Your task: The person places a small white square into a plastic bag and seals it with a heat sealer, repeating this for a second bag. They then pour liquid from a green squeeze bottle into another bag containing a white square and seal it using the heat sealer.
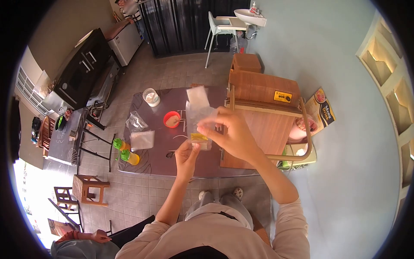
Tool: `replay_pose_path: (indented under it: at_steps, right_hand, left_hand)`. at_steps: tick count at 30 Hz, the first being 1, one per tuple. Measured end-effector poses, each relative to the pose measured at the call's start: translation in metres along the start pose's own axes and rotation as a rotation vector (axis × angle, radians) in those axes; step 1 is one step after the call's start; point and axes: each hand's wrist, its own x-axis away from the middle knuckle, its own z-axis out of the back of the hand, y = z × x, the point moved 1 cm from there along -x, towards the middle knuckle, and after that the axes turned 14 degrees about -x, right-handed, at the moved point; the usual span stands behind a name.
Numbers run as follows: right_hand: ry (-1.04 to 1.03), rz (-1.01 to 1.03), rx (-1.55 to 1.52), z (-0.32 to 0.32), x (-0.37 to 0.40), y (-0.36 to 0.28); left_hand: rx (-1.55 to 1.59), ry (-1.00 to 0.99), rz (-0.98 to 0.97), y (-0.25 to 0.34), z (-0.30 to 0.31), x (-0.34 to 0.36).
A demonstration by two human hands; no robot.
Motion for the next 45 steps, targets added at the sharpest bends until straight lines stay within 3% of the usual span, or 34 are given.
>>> replay_pose_path:
  at_steps: [3, 7, 9, 10, 12, 13, 15, 16, 18, 20, 21, 25, 31, 42, 45]
  right_hand:
    - [-0.122, -0.119, 0.081, 0.009, 0.011, -0.006]
    - [-0.040, -0.124, 0.005, 0.015, 0.038, 0.003]
    - [-0.109, -0.057, 0.541, 0.024, 0.057, 0.003]
    - [-0.108, -0.053, 0.548, 0.031, 0.072, 0.009]
    - [-0.062, -0.023, 1.013, 0.050, 0.104, 0.026]
    - [-0.067, -0.019, 1.017, 0.059, 0.110, 0.028]
    - [-0.026, -0.473, 0.766, 0.073, 0.122, 0.032]
    - [-0.028, -0.477, 0.768, 0.074, 0.120, 0.030]
    - [0.206, -0.149, 0.816, 0.077, 0.104, 0.018]
    - [0.292, -0.107, 0.886, 0.087, 0.081, -0.006]
    - [0.313, 0.039, 0.922, 0.093, 0.067, -0.011]
    - [0.429, 0.037, 0.953, 0.118, 0.017, -0.026]
    - [0.384, 0.042, 1.030, 0.152, -0.039, -0.030]
    - [0.378, 0.055, 1.094, 0.153, -0.042, -0.026]
    - [0.373, 0.054, 1.123, 0.152, -0.042, -0.026]
  left_hand:
    - [-0.091, 0.025, -0.044, -0.013, 0.006, 0.001]
    - [-0.083, -0.009, -0.017, -0.039, 0.005, 0.012]
    - [-0.078, -0.001, -0.024, -0.057, 0.005, 0.021]
    - [-0.073, -0.003, -0.030, -0.069, 0.006, 0.025]
    - [-0.197, 0.021, -0.038, -0.094, 0.010, 0.034]
    - [-0.221, 0.102, -0.054, -0.100, 0.007, 0.036]
    - [-0.237, 0.086, 0.030, -0.119, 0.007, 0.042]
    - [-0.256, 0.066, 0.111, -0.123, 0.006, 0.043]
    - [-0.240, 0.082, 0.120, -0.127, -0.002, 0.042]
    - [-0.225, 0.094, 0.132, -0.134, -0.011, 0.039]
    - [-0.233, 0.108, 0.131, -0.142, -0.015, 0.035]
    - [-0.284, 0.106, 0.065, -0.154, -0.039, 0.009]
    - [-0.250, 0.130, 0.042, -0.186, -0.073, -0.029]
    - [-0.299, 0.227, 0.036, -0.166, -0.105, -0.076]
    - [-0.146, 0.164, 0.177, -0.157, -0.111, -0.083]
